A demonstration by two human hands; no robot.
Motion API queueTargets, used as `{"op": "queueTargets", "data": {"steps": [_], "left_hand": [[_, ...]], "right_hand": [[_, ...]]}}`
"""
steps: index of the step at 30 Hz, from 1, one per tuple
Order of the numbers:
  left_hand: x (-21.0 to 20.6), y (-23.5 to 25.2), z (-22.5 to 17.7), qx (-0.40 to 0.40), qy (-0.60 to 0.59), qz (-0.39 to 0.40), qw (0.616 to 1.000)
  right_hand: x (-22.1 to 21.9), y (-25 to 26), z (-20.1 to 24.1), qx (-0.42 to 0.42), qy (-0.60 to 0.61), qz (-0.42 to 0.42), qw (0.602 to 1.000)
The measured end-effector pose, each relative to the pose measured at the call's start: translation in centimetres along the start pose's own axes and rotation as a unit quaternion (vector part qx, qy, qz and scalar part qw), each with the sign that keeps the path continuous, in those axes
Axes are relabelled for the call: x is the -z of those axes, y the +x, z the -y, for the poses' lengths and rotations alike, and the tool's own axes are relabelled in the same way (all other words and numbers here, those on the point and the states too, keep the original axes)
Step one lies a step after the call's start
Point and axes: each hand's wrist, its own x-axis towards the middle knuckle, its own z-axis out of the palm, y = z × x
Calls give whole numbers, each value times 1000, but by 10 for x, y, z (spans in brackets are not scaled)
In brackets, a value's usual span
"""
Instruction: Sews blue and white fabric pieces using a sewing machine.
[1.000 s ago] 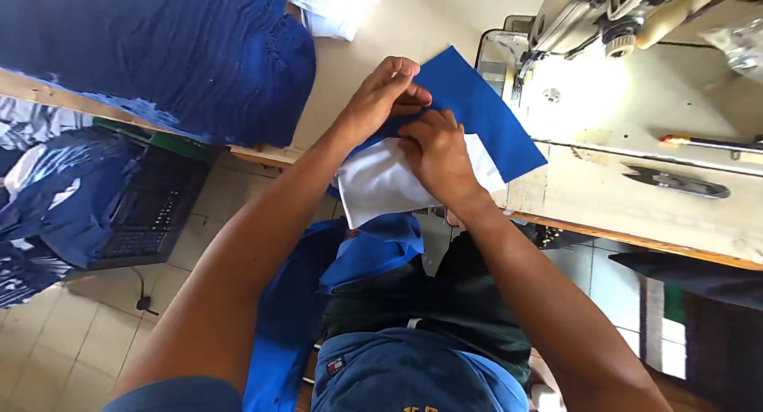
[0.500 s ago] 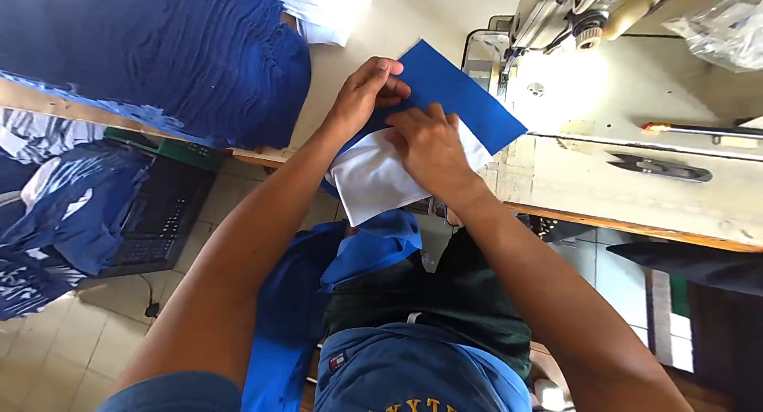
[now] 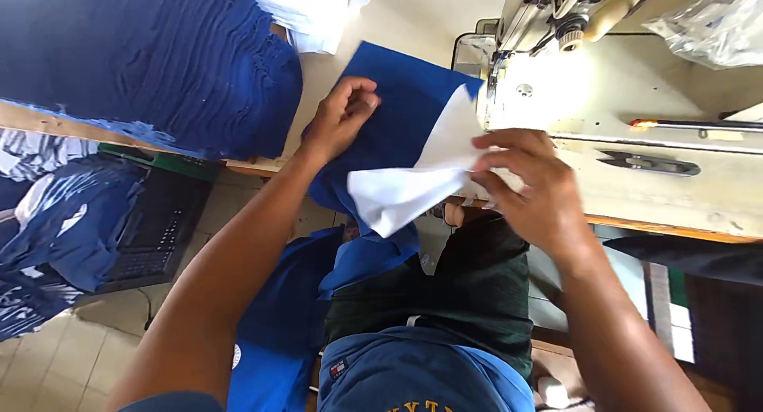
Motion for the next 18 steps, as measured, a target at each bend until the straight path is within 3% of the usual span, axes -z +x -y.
{"op": "queueTargets", "data": {"steps": [4, 7, 9, 11, 14, 16, 18], "left_hand": [[-2, -14, -13, -37, 130, 28, 990], [-14, -9, -39, -128, 183, 40, 974], [-23, -1, -47, -195, 177, 77, 962], [-33, 8, -47, -231, 162, 142, 949], [-38, 22, -42, -259, 191, 229, 919], [-35, 28, -44, -273, 239, 247, 899], [-31, 26, -44, -270, 267, 247, 891]], "right_hand": [[33, -49, -17, -118, -128, -27, 984], [20, -77, 20, -155, -134, -105, 973], [-14, -93, 51, -168, -22, -119, 978], [-56, -95, 69, -226, 110, -74, 965], [-118, -79, 56, -399, 246, 30, 882], [-156, -66, 43, -422, 315, -2, 850], [-179, -59, 44, -389, 372, -105, 836]]}}
